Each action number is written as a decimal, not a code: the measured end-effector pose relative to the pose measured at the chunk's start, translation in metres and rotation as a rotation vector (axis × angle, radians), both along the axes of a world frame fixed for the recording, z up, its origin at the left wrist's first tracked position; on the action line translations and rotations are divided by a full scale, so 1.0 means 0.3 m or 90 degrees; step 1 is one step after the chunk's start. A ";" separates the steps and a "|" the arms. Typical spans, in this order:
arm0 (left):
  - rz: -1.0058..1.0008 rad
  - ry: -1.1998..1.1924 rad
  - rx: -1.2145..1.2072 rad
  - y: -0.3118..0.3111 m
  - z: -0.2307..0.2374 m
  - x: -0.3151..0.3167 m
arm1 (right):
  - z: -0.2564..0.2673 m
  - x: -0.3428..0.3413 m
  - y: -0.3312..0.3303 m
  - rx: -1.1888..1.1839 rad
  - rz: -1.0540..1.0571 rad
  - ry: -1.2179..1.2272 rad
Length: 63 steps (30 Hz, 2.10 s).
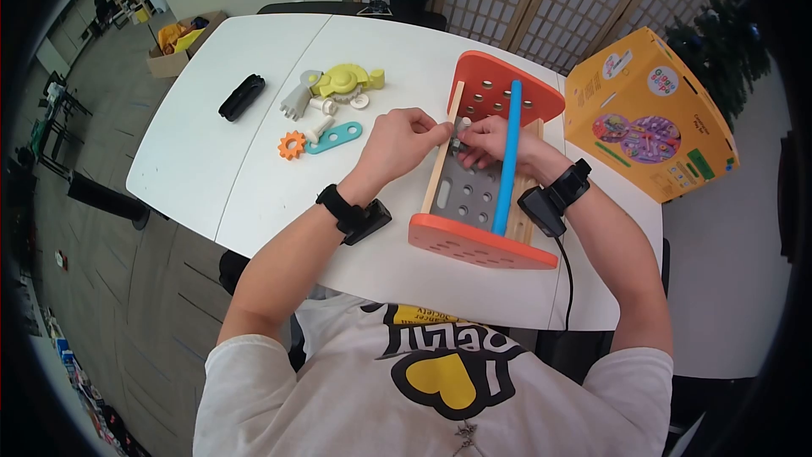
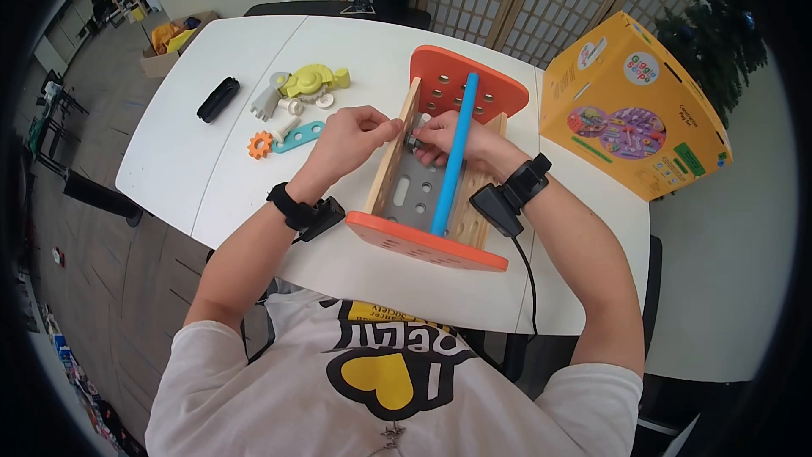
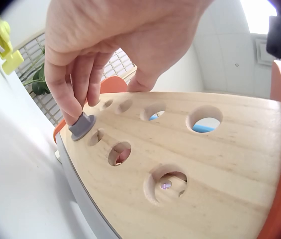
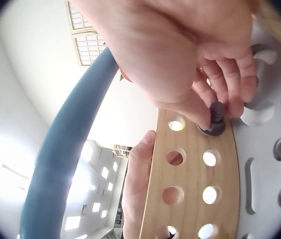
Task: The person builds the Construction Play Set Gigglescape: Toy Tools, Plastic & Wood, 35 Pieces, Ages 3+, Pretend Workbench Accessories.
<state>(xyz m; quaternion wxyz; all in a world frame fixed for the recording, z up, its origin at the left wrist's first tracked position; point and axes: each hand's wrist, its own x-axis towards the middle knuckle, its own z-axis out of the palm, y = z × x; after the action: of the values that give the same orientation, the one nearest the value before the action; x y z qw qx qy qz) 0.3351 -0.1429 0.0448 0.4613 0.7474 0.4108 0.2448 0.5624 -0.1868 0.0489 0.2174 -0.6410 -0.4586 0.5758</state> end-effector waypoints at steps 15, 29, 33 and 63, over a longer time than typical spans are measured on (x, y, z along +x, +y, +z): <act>-0.002 -0.014 -0.003 0.005 -0.013 0.003 | 0.003 -0.014 -0.001 -0.001 -0.012 -0.006; 0.005 -0.010 -0.006 0.006 -0.016 0.004 | 0.005 -0.014 0.001 -0.004 -0.008 -0.024; 0.006 -0.008 0.004 0.004 -0.012 0.001 | -0.002 -0.032 -0.024 0.121 -0.011 -0.042; -0.036 -0.025 -0.010 0.005 -0.015 -0.021 | 0.094 0.056 -0.067 0.251 0.262 -0.404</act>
<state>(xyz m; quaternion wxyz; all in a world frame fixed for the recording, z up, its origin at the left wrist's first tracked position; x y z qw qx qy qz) 0.3288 -0.1415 0.0401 0.4816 0.7502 0.3824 0.2428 0.5793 -0.2068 0.0771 0.0644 -0.6280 -0.7222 0.2825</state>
